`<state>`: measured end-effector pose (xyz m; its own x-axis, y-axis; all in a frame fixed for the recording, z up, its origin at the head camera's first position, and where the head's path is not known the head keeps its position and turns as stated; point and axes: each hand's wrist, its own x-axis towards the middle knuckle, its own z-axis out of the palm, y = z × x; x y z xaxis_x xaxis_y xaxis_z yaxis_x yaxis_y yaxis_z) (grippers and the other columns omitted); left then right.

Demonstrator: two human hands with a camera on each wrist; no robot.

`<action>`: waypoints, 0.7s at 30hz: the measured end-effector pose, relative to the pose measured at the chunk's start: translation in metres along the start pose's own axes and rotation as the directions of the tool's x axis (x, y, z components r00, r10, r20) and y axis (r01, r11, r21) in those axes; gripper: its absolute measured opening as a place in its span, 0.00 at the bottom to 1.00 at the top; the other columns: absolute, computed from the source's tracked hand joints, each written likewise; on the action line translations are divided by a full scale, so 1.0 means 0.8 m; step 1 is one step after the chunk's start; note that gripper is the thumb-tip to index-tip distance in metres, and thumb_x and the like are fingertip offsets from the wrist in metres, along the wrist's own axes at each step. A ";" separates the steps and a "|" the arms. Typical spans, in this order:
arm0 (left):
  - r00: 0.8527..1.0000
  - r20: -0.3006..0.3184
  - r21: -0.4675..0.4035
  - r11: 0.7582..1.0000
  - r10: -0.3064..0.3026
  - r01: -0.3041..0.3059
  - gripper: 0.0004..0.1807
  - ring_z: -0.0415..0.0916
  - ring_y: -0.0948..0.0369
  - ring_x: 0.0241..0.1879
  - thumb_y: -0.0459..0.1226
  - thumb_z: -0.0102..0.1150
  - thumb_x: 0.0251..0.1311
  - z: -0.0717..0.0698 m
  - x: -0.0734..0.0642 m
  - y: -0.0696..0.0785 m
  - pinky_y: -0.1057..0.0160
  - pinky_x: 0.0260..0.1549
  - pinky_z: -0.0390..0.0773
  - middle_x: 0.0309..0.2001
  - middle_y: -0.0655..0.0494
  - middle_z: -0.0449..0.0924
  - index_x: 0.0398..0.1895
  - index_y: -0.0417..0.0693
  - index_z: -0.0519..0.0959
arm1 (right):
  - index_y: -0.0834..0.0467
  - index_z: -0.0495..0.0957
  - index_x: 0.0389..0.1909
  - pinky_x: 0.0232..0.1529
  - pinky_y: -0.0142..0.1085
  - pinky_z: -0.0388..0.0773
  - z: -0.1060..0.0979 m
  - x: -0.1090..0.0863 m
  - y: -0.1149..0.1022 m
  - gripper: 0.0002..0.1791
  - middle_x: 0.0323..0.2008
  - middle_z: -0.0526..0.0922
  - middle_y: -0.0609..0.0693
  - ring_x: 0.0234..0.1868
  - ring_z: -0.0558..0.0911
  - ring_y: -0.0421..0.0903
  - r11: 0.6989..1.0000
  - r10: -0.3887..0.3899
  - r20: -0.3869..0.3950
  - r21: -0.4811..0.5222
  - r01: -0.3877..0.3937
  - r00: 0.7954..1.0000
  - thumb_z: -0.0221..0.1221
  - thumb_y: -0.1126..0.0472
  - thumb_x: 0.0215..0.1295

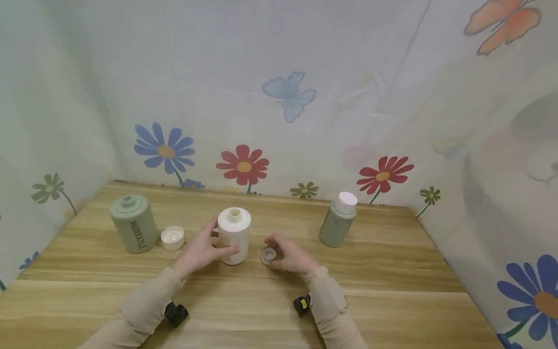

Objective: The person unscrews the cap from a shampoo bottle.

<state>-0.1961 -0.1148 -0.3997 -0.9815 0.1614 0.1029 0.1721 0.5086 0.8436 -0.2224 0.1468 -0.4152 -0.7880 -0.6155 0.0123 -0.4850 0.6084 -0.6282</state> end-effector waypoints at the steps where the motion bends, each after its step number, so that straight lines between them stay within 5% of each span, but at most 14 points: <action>1: 1.000 0.001 0.004 1.000 -0.004 0.004 0.50 0.71 0.45 0.60 0.46 0.74 0.47 -0.004 -0.001 0.005 0.43 0.57 0.72 0.65 0.46 0.69 0.72 0.46 0.58 | 0.62 0.67 0.62 0.63 0.55 0.69 -0.006 -0.004 -0.002 0.32 0.58 0.76 0.59 0.61 0.74 0.57 1.000 0.012 -0.008 0.000 -0.012 1.000 0.67 0.62 0.57; 7: 0.995 -0.077 0.052 0.997 0.060 -0.056 0.52 0.61 0.42 0.69 0.42 0.72 0.50 -0.031 -0.017 0.049 0.39 0.62 0.66 0.71 0.41 0.61 0.74 0.45 0.51 | 0.61 0.65 0.66 0.61 0.56 0.70 -0.061 -0.040 -0.014 0.33 0.62 0.74 0.60 0.62 0.73 0.58 0.995 0.035 -0.179 -0.085 -0.051 0.983 0.65 0.63 0.60; 12: 0.962 -0.127 0.006 0.970 0.243 -0.244 0.50 0.58 0.45 0.71 0.39 0.71 0.51 -0.008 -0.028 0.098 0.40 0.65 0.63 0.73 0.46 0.57 0.75 0.49 0.51 | 0.62 0.68 0.63 0.59 0.58 0.70 -0.102 -0.075 -0.009 0.29 0.58 0.77 0.62 0.59 0.75 0.60 0.993 0.041 -0.395 -0.089 -0.083 0.918 0.63 0.65 0.61; 14: 0.945 -0.109 -0.034 0.949 0.308 -0.314 0.47 0.60 0.48 0.70 0.38 0.70 0.52 0.011 -0.026 0.114 0.42 0.66 0.64 0.72 0.48 0.60 0.73 0.48 0.55 | 0.63 0.70 0.61 0.58 0.57 0.71 -0.113 -0.086 -0.002 0.25 0.56 0.78 0.63 0.58 0.76 0.60 0.995 0.057 -0.476 -0.047 -0.091 0.877 0.62 0.65 0.63; 16: 0.930 -0.071 -0.103 0.925 0.360 -0.366 0.43 0.62 0.49 0.69 0.36 0.69 0.53 0.034 -0.017 0.124 0.45 0.65 0.66 0.70 0.48 0.64 0.72 0.47 0.58 | 0.62 0.72 0.58 0.56 0.45 0.75 -0.122 -0.094 0.005 0.20 0.54 0.80 0.62 0.54 0.79 0.48 0.993 0.103 -0.558 0.011 -0.116 0.824 0.60 0.62 0.66; 21: 0.929 0.046 -0.254 0.904 0.367 -0.344 0.37 0.67 0.49 0.66 0.34 0.66 0.55 0.099 0.018 0.134 0.48 0.62 0.69 0.65 0.45 0.71 0.69 0.45 0.62 | 0.62 0.78 0.50 0.45 0.19 0.69 -0.138 -0.103 0.020 0.16 0.50 0.82 0.57 0.43 0.74 0.26 0.961 0.274 -0.730 0.196 -0.193 0.626 0.56 0.55 0.69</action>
<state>-0.1854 0.0086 -0.3496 -0.8451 0.3756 0.3804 0.4719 0.1898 0.8610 -0.2068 0.2628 -0.3403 -0.9033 0.1471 0.4030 -0.2398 0.6057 -0.7587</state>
